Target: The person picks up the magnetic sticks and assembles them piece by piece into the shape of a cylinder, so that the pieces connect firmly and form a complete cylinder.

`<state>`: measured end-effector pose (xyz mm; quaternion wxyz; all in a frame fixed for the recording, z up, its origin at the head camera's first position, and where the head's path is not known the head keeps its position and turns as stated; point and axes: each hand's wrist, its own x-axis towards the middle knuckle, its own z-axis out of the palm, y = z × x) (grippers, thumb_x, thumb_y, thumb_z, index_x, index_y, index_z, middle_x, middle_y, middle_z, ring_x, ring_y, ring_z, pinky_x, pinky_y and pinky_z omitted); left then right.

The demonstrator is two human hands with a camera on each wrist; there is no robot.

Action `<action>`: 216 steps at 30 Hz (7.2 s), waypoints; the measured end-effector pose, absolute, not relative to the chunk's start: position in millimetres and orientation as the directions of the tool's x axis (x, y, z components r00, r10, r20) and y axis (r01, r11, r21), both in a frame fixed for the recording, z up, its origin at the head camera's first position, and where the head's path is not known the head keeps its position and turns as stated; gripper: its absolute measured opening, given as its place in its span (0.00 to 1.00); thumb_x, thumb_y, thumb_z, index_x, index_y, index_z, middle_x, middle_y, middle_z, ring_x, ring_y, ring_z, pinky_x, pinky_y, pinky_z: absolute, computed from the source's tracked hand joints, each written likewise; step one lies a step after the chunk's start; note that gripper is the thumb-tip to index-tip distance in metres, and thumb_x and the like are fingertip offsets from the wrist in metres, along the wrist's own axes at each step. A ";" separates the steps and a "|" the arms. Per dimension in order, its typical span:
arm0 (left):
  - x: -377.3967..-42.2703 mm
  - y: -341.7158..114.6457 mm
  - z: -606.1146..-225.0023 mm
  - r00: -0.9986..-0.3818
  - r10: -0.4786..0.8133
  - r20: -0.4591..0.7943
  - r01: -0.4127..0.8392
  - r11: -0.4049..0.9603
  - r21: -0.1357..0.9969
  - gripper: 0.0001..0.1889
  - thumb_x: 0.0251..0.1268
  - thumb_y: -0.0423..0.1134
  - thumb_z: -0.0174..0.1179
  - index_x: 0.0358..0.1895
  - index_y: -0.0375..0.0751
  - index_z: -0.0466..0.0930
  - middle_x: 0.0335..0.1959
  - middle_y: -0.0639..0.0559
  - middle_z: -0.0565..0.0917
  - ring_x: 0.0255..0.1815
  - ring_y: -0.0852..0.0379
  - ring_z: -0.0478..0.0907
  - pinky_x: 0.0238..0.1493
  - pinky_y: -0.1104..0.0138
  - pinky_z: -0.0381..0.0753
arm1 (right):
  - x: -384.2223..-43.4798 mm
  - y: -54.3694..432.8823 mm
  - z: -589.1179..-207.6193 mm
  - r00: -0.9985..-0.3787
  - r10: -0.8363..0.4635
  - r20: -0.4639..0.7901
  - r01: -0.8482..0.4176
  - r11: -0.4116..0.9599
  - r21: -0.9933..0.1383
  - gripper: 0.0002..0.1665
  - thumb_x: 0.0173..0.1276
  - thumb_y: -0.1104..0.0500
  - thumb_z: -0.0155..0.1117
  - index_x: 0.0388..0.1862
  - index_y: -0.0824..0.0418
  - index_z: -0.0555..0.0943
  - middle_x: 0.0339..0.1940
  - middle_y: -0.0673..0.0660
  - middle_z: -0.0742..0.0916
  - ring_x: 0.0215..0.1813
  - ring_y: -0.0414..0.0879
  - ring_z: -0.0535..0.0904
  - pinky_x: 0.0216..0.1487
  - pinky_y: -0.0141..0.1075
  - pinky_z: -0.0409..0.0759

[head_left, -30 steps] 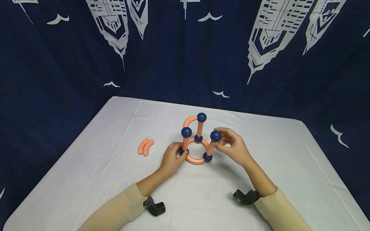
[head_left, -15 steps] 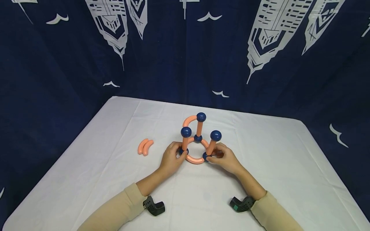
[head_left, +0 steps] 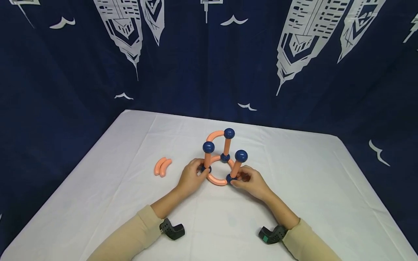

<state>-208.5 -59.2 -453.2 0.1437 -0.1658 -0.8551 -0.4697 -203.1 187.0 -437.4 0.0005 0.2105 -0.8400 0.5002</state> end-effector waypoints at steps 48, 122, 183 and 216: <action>-258.4 -49.1 -450.1 -0.905 0.290 0.310 0.402 0.348 0.847 0.17 0.66 0.30 0.58 0.56 0.29 0.77 0.54 0.36 0.80 0.55 0.44 0.79 0.55 0.61 0.77 | -187.0 152.5 -438.7 -0.859 -0.366 0.358 -0.504 0.480 -0.717 0.12 0.53 0.63 0.78 0.32 0.64 0.82 0.22 0.48 0.78 0.23 0.35 0.70 0.23 0.30 0.70; -196.8 -160.0 -440.5 -0.788 0.218 0.576 0.425 0.869 0.252 0.05 0.59 0.32 0.69 0.36 0.36 0.84 0.29 0.39 0.85 0.37 0.38 0.84 0.30 0.50 0.82 | -214.9 190.0 -454.7 -0.954 -0.109 0.279 -0.290 0.575 -0.765 0.25 0.58 0.57 0.75 0.51 0.68 0.80 0.39 0.58 0.83 0.43 0.52 0.77 0.45 0.41 0.70; -222.4 -69.0 -351.1 -0.965 0.139 -0.225 -0.215 0.084 0.973 0.19 0.62 0.38 0.68 0.52 0.32 0.78 0.28 0.52 0.84 0.26 0.62 0.79 0.33 0.73 0.81 | -215.5 192.3 -455.6 -0.956 -0.108 0.272 -0.284 0.563 -0.776 0.24 0.58 0.57 0.76 0.50 0.67 0.81 0.39 0.57 0.83 0.43 0.52 0.77 0.44 0.39 0.70; -226.2 -49.3 -337.2 -0.952 0.058 -0.299 -0.299 0.017 0.954 0.22 0.60 0.42 0.69 0.52 0.33 0.77 0.30 0.48 0.82 0.26 0.61 0.80 0.31 0.73 0.81 | -213.6 191.7 -454.3 -0.957 -0.106 0.270 -0.282 0.562 -0.777 0.25 0.57 0.58 0.76 0.50 0.68 0.80 0.39 0.58 0.83 0.43 0.51 0.77 0.43 0.38 0.71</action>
